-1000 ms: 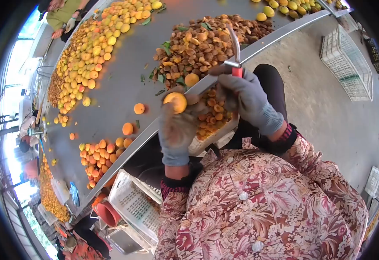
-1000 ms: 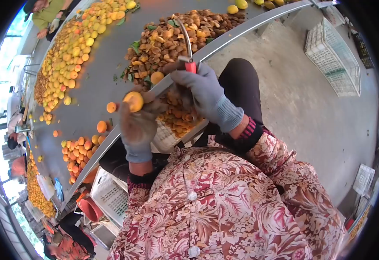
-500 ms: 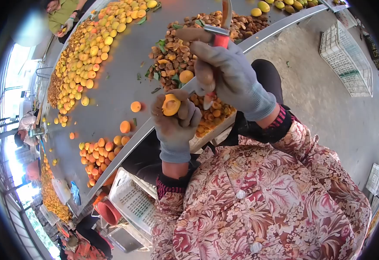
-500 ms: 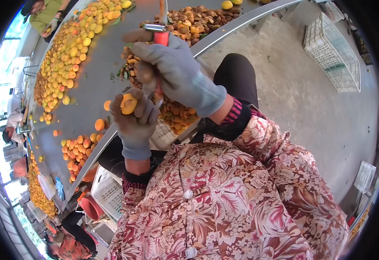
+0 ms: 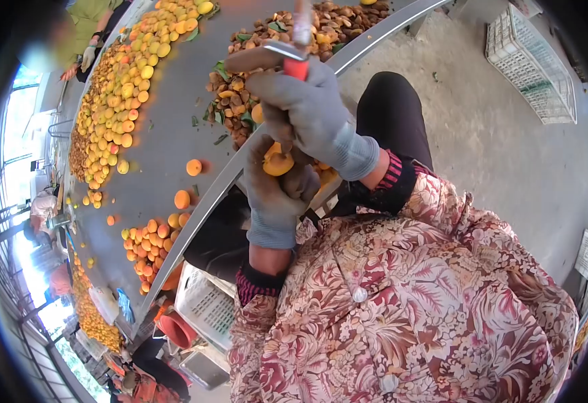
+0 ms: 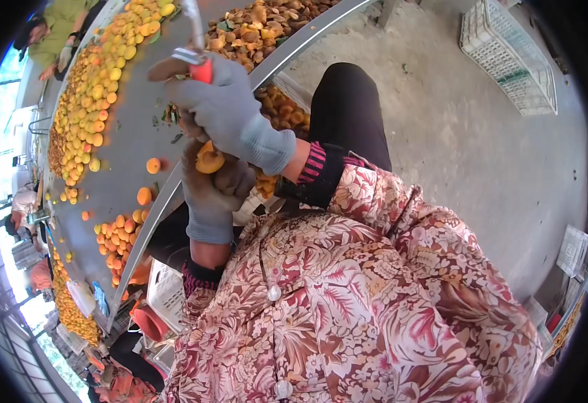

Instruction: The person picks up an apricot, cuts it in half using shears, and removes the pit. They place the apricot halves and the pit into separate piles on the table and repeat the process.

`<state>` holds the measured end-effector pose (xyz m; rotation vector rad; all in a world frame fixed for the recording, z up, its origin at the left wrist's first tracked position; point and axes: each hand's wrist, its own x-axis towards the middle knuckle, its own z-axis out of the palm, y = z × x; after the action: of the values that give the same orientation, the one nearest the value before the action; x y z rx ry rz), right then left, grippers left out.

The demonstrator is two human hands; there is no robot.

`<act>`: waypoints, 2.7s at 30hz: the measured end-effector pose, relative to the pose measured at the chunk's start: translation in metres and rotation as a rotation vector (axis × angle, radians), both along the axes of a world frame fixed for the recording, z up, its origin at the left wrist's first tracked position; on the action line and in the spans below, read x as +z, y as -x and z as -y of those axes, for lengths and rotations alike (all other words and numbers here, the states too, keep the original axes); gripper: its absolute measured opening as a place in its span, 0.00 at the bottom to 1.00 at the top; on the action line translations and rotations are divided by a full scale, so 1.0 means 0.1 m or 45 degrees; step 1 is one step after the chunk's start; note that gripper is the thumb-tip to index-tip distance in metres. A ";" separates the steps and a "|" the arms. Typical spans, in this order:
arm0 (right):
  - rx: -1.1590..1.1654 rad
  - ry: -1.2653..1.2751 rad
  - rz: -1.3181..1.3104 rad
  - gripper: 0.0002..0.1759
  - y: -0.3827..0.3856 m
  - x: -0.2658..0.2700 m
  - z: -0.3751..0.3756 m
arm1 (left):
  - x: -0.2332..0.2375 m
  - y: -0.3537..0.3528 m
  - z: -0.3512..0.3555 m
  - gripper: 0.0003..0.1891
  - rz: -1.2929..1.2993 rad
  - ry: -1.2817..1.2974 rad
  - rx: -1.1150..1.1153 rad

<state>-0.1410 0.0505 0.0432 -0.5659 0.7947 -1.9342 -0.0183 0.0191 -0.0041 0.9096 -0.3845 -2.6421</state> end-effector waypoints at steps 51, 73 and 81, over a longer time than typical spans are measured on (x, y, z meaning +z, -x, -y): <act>-0.396 -0.118 0.077 0.11 0.06 -0.23 0.20 | -0.39 0.53 0.03 0.17 0.661 0.943 0.622; 0.068 -0.102 0.180 0.17 0.48 -0.49 -0.17 | -0.12 0.38 0.11 0.22 0.306 0.676 0.299; 0.378 -0.414 -0.838 0.21 0.10 -0.67 0.04 | -0.16 0.23 0.33 0.16 0.263 0.443 0.413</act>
<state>-0.1514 0.0464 -0.0236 -1.0701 1.3196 -1.3056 -0.0412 -0.0135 -0.0199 1.0296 -0.6607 -2.1109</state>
